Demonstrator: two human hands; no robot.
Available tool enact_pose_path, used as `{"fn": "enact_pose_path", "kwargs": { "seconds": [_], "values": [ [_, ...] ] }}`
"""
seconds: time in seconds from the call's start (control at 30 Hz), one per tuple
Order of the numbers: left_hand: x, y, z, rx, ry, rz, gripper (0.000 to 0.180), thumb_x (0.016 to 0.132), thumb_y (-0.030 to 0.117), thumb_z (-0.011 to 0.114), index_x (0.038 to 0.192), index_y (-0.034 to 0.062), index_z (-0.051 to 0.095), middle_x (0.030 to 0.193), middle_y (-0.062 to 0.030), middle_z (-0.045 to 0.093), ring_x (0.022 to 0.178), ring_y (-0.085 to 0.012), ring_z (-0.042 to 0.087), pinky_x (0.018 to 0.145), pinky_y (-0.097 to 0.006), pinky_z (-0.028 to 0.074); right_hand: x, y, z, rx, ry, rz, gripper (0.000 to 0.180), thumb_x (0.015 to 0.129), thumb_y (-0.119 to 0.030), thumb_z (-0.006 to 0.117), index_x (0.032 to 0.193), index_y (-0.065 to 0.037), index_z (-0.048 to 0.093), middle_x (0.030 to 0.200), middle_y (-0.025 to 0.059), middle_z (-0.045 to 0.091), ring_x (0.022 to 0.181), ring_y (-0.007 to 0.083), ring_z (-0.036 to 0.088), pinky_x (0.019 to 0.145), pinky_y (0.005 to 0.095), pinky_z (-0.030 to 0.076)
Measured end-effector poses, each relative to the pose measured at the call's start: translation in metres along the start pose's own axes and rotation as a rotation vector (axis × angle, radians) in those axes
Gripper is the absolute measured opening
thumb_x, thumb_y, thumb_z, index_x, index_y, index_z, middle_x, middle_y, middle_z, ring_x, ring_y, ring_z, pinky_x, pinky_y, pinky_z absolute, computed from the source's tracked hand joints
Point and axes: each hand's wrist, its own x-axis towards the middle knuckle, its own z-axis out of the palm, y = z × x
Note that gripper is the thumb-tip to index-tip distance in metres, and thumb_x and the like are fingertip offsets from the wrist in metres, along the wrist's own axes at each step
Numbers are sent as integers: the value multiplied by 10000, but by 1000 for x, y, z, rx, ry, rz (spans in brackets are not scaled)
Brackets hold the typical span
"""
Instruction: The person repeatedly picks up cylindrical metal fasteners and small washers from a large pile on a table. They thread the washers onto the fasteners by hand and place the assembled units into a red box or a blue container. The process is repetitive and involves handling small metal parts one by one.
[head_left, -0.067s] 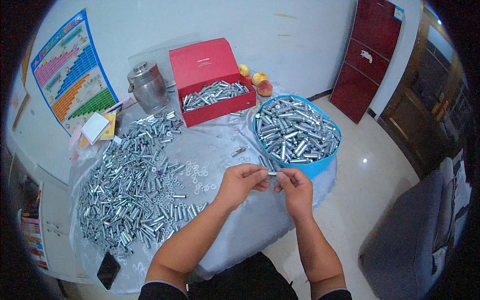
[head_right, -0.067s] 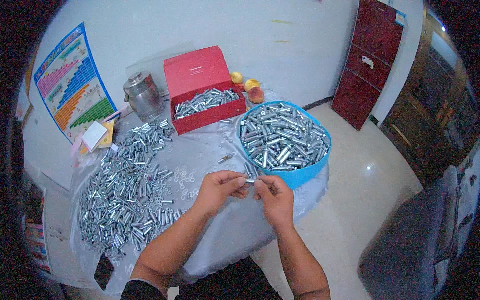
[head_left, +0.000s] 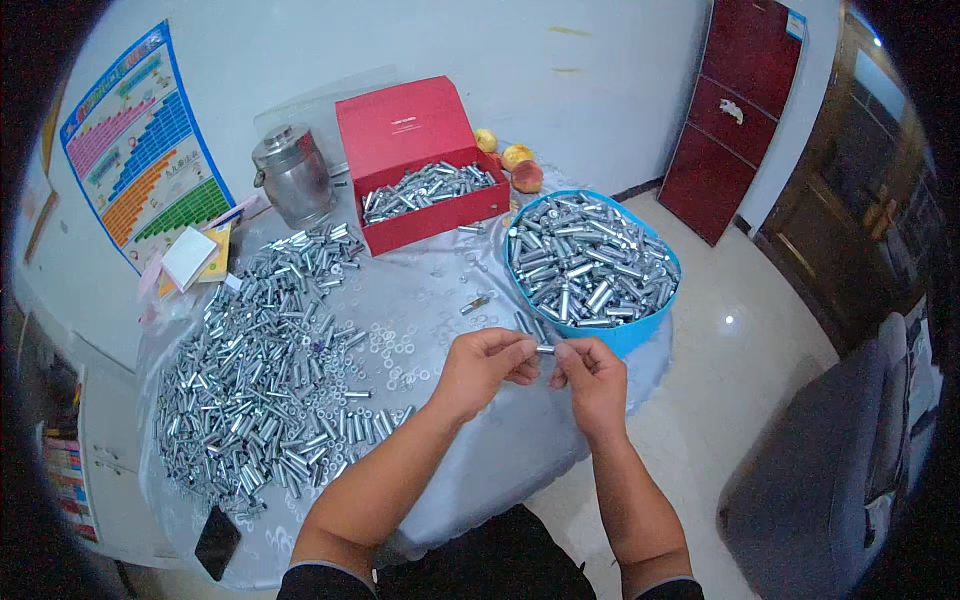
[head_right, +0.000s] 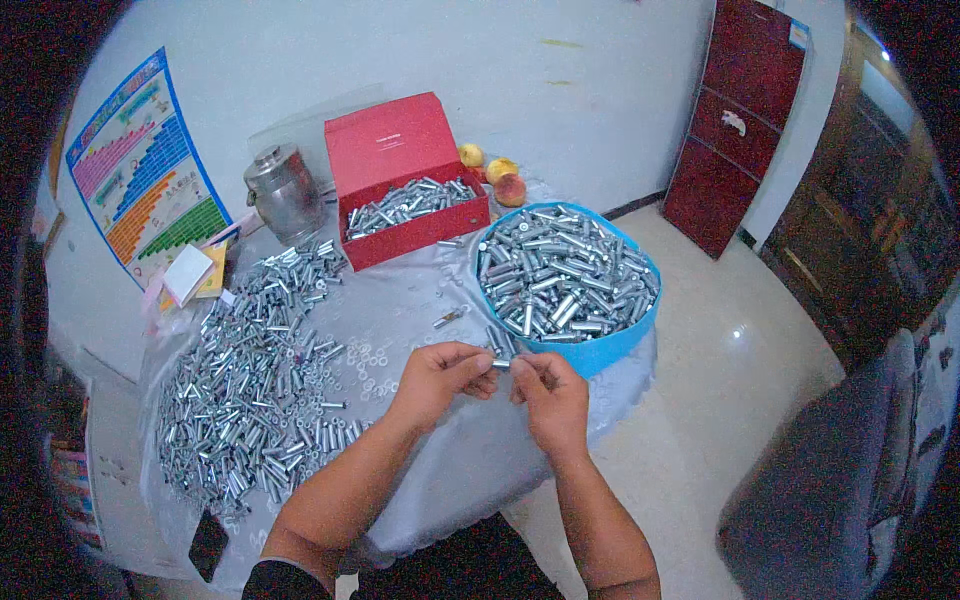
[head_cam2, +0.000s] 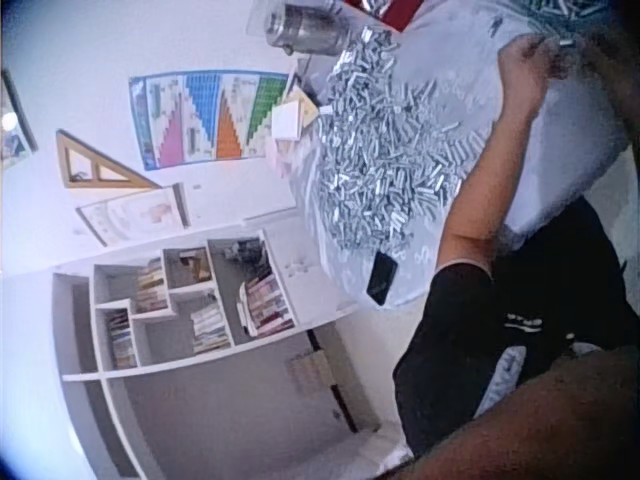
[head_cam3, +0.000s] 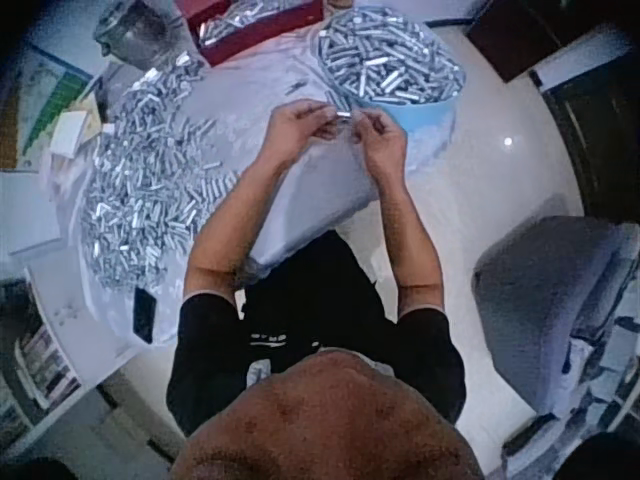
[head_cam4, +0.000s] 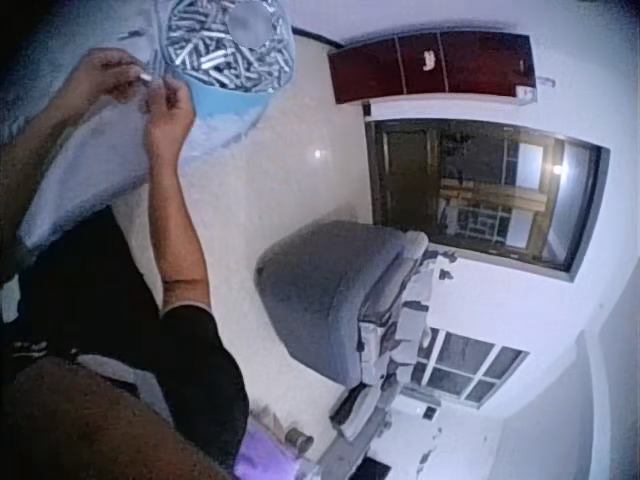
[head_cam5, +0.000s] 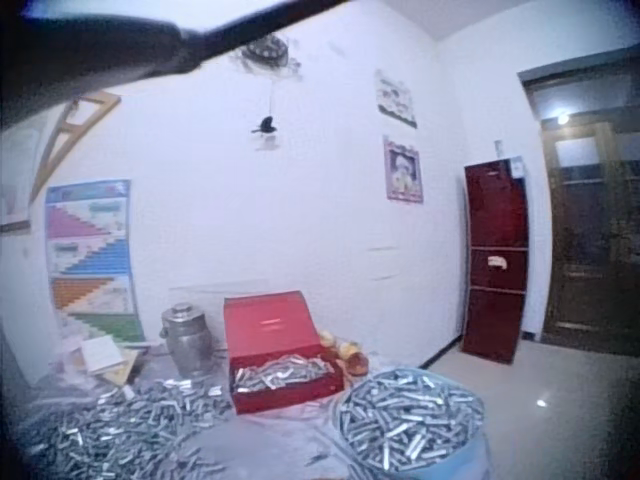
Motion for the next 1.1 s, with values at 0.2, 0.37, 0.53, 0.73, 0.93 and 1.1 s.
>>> {"fn": "enact_pose_path", "kwargs": {
  "seconds": [0.2,0.37,0.53,0.73,0.93,1.1],
  "values": [
    [19,-8,12,104,-47,190,192,890,85,654,1044,-29,660,875,-76,682,766,-139,647,694,-269,536,8,-1,-3,-30,125,-148,174,891,-95,652,1036,1,653,811,49,638,686,110,587,621,248,467],
    [35,-7,17,376,54,320,187,872,80,666,1031,-19,670,881,-73,686,768,-139,639,699,-265,511,28,-13,-6,-369,192,-377,194,864,-76,663,1046,-11,654,812,88,620,708,153,596,623,287,469],
    [52,4,19,652,203,517,163,832,79,694,983,18,698,890,-104,685,761,-171,639,695,-289,503,51,-44,6,-672,180,-578,192,828,-73,668,1011,-16,652,810,146,606,703,276,608,634,351,476],
    [64,-2,8,593,314,504,188,799,96,713,972,23,701,877,-113,679,740,-181,633,654,-298,507,62,-62,13,-705,196,-523,195,810,-102,678,989,-27,654,864,159,651,748,310,642,685,373,506],
    [84,6,1,594,357,531,251,793,103,717,1033,31,694,951,-101,675,761,-156,606,704,-284,499,81,-59,15,-814,177,-543,200,827,-139,649,999,-38,658,932,169,673,831,334,654,754,406,510],
    [112,27,-7,677,332,584,270,814,148,701,1056,29,695,973,-137,697,828,-199,654,744,-299,506,103,-69,28,-921,133,-507,202,841,-186,628,997,-63,657,931,164,677,856,344,651,753,433,503]
  ]
}}
